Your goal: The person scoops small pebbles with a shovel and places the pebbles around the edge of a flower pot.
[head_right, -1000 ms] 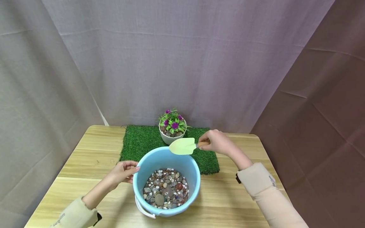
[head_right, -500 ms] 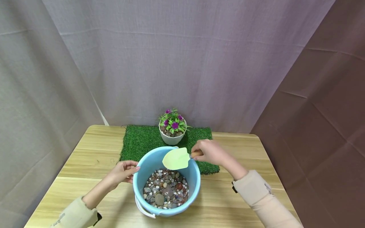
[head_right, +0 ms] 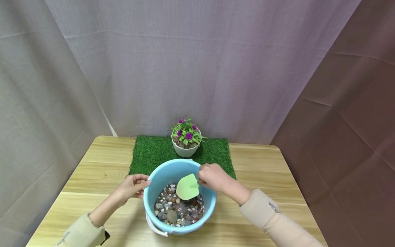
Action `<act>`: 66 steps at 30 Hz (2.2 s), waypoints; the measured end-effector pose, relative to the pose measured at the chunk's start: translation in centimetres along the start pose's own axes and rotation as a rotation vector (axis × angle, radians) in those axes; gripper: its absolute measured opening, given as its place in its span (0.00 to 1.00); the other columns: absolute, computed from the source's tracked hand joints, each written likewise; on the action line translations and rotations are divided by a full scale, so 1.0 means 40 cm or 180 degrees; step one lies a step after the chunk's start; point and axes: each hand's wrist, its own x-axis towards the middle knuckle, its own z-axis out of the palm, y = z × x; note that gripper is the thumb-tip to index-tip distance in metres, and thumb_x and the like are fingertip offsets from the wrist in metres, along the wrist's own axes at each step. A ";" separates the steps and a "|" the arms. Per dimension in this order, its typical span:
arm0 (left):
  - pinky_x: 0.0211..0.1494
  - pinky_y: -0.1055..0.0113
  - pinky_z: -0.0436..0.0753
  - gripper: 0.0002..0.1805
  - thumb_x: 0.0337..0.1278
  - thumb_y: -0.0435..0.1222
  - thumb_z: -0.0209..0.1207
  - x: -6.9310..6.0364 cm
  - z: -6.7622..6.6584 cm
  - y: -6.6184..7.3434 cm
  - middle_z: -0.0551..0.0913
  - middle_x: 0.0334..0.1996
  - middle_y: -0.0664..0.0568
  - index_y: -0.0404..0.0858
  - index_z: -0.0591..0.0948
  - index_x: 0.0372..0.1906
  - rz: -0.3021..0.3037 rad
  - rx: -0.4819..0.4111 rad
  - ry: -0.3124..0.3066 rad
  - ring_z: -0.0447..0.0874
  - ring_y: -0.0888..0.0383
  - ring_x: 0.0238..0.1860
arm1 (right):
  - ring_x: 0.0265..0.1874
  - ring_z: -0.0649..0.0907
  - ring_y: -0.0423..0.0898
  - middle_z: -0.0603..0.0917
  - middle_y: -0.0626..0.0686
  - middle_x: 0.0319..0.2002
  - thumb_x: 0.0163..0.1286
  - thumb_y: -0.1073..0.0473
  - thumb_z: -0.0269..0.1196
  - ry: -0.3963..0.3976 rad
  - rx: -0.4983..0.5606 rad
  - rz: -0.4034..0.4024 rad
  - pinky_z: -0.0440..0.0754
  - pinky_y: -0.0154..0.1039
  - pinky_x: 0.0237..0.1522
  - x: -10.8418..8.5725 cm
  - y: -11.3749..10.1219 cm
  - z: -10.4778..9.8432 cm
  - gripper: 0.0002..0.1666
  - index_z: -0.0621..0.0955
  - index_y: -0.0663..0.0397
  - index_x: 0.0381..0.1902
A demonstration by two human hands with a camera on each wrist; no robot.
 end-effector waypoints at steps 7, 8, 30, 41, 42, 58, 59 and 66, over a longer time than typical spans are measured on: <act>0.30 0.67 0.89 0.24 0.62 0.35 0.57 -0.002 -0.001 0.000 0.84 0.30 0.46 0.20 0.70 0.55 0.0033 0.0015 -0.0024 0.80 0.64 0.22 | 0.16 0.71 0.40 0.74 0.46 0.16 0.48 0.63 0.71 0.0052 -0.0811 -0.0162 0.65 0.26 0.13 0.020 -0.033 0.039 0.13 0.78 0.46 0.12; 0.30 0.67 0.90 0.24 0.62 0.35 0.57 -0.002 0.000 0.000 0.84 0.30 0.46 0.20 0.70 0.55 0.0029 0.0009 -0.0023 0.80 0.64 0.21 | 0.15 0.70 0.40 0.74 0.46 0.16 0.48 0.63 0.70 0.0050 -0.0953 -0.0192 0.64 0.27 0.12 0.023 -0.037 0.047 0.14 0.78 0.46 0.11; 0.29 0.69 0.89 0.24 0.62 0.34 0.56 0.000 0.002 0.005 0.84 0.30 0.46 0.20 0.69 0.56 -0.0017 0.0038 0.0016 0.79 0.64 0.21 | 0.16 0.66 0.39 0.72 0.44 0.17 0.46 0.67 0.65 0.0002 -0.0805 -0.0582 0.54 0.25 0.15 0.056 -0.023 0.131 0.12 0.76 0.46 0.13; 0.29 0.68 0.89 0.24 0.62 0.34 0.56 -0.006 0.003 0.003 0.84 0.30 0.45 0.19 0.69 0.55 0.0020 0.0014 -0.0041 0.80 0.64 0.21 | 0.17 0.67 0.37 0.73 0.43 0.18 0.50 0.63 0.67 0.0122 -0.0828 -0.0757 0.57 0.23 0.14 0.054 -0.028 0.128 0.13 0.76 0.45 0.13; 0.29 0.68 0.89 0.24 0.62 0.34 0.56 -0.006 0.003 0.002 0.84 0.30 0.45 0.19 0.69 0.55 0.0023 0.0014 -0.0043 0.80 0.64 0.21 | 0.17 0.68 0.37 0.73 0.43 0.19 0.51 0.61 0.68 0.0140 -0.0772 -0.0762 0.59 0.23 0.14 0.056 -0.032 0.128 0.11 0.77 0.45 0.15; 0.29 0.69 0.89 0.24 0.62 0.35 0.56 0.000 -0.002 0.008 0.83 0.28 0.52 0.20 0.69 0.56 0.0041 0.0029 -0.0053 0.80 0.65 0.21 | 0.19 0.72 0.38 0.75 0.43 0.21 0.58 0.57 0.66 0.0441 -0.0764 -0.1095 0.68 0.26 0.15 0.076 -0.041 0.135 0.04 0.80 0.47 0.26; 0.29 0.69 0.89 0.24 0.62 0.34 0.56 0.000 -0.001 0.007 0.83 0.27 0.52 0.20 0.69 0.56 0.0029 0.0026 -0.0046 0.80 0.65 0.21 | 0.20 0.72 0.38 0.75 0.43 0.21 0.59 0.57 0.65 0.0453 -0.0766 -0.1111 0.69 0.26 0.15 0.075 -0.041 0.135 0.04 0.80 0.47 0.27; 0.30 0.67 0.89 0.22 0.62 0.34 0.56 0.000 0.003 -0.001 0.83 0.27 0.52 0.21 0.71 0.54 0.0000 0.0037 0.0018 0.81 0.64 0.22 | 0.23 0.74 0.37 0.76 0.42 0.24 0.55 0.55 0.69 0.0368 -0.0472 -0.1032 0.72 0.24 0.20 0.063 -0.037 0.145 0.06 0.81 0.45 0.29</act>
